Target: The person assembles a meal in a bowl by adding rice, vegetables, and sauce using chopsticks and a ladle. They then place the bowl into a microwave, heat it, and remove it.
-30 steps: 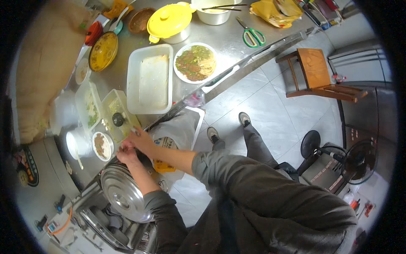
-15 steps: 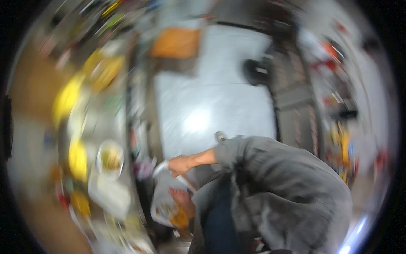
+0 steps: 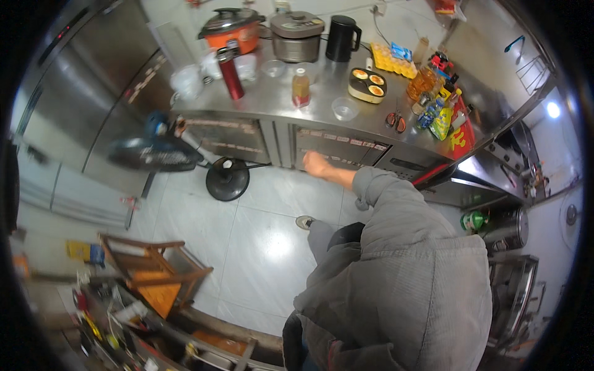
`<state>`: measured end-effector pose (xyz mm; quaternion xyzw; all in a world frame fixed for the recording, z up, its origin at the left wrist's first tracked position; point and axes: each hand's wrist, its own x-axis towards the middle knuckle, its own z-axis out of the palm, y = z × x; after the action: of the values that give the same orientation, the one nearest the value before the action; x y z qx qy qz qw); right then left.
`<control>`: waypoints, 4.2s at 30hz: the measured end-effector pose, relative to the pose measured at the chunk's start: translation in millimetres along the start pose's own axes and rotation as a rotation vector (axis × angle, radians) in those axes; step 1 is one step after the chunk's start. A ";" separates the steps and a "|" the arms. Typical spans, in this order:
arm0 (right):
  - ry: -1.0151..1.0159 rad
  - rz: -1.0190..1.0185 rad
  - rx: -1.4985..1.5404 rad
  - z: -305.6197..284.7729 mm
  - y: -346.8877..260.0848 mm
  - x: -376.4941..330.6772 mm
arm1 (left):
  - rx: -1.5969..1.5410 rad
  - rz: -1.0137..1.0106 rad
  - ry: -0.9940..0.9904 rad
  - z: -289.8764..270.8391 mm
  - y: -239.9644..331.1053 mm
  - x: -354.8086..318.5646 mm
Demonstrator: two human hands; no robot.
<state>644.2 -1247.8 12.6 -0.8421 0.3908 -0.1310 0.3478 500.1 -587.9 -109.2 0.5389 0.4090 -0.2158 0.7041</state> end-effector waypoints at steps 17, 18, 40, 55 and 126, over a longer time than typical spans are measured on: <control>0.232 0.393 -0.400 -338.3 229.2 216.4 | 0.451 -0.095 -0.060 276.4 113.9 28.2; 0.107 0.302 -0.466 -341.0 226.9 219.8 | 0.453 -0.092 -0.052 279.6 113.3 26.8; 0.016 -0.524 -0.702 -329.5 181.7 249.0 | 0.277 0.015 0.248 301.2 72.3 -32.1; -1.565 -1.187 0.228 203.3 -370.4 -287.6 | -0.686 0.245 0.798 -11.0 -62.8 -97.8; -2.683 -2.029 0.173 216.9 -318.3 -1194.2 | -1.374 0.199 2.042 -104.1 -127.5 -105.3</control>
<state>143.1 -104.1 135.8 0.2244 0.8302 -0.4533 -0.2345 309.1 -546.5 -107.1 0.0075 0.7569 0.6180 0.2124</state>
